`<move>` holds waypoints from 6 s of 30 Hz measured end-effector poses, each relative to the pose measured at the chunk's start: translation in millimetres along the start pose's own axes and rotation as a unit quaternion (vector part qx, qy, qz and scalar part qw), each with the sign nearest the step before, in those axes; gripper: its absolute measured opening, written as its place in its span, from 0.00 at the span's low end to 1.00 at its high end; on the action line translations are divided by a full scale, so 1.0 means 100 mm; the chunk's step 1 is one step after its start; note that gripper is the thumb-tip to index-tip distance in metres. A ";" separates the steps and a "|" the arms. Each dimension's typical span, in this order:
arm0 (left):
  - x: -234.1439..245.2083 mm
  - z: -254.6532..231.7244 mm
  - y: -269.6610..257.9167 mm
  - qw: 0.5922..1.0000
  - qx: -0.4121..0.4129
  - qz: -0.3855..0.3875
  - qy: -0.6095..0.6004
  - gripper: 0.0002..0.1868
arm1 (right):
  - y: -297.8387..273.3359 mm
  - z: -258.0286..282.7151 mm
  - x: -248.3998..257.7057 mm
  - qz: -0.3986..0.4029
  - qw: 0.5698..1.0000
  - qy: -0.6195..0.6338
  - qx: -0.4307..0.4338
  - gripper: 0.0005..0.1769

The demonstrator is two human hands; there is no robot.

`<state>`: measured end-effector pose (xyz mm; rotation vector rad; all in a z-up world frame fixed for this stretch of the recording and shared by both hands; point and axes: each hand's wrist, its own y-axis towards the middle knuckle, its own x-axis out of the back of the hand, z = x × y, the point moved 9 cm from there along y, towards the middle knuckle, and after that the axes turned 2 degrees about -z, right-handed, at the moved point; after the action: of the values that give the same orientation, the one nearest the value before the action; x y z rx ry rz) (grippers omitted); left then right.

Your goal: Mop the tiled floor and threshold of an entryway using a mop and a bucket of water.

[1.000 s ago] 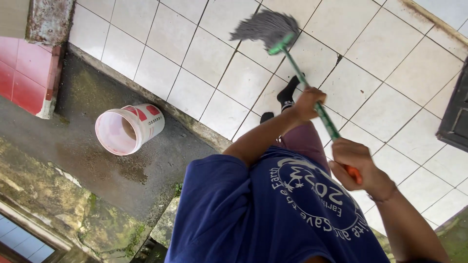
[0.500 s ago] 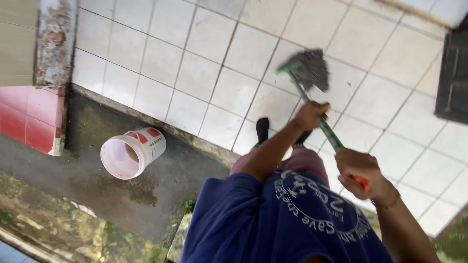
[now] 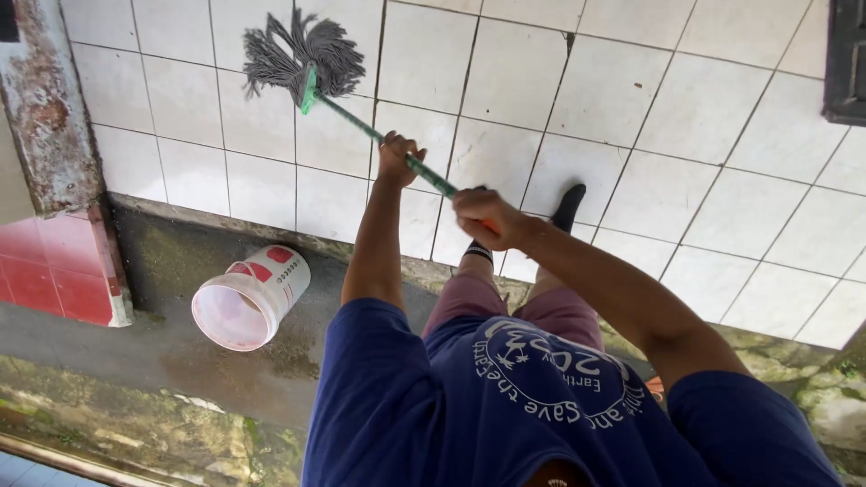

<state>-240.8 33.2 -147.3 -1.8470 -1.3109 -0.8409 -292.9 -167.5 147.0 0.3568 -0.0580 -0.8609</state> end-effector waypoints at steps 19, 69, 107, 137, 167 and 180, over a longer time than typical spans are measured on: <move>-1.54 -4.78 -0.42 0.865 -0.279 0.258 -0.328 0.21 | -1.38 2.05 0.78 -0.255 0.876 -0.328 -0.246 0.22; -3.48 -8.86 2.01 0.897 -0.232 0.252 -0.280 0.12 | -3.98 3.68 5.13 -0.370 0.889 -0.240 -0.123 0.21; -2.37 -7.50 2.28 0.851 -0.295 0.227 -0.371 0.07 | -2.24 3.15 4.57 -0.445 0.851 -0.251 -0.120 0.18; -1.41 -4.75 3.15 0.970 -0.198 -0.116 -0.079 0.23 | -1.68 1.93 4.36 -0.277 0.947 -0.157 0.041 0.26; -4.51 -8.95 0.97 0.877 -0.389 0.267 -0.085 0.13 | -5.84 3.76 4.32 -0.396 0.871 -0.285 0.067 0.23; -4.80 -9.47 1.10 0.912 -0.322 0.175 -0.184 0.09 | -6.59 3.70 4.71 -0.520 0.812 -0.256 0.067 0.29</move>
<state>-366.3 -1023.1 -55.1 -2.7732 -0.9044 -0.8098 -538.2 -1019.8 233.0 0.2618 -0.4604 -2.0475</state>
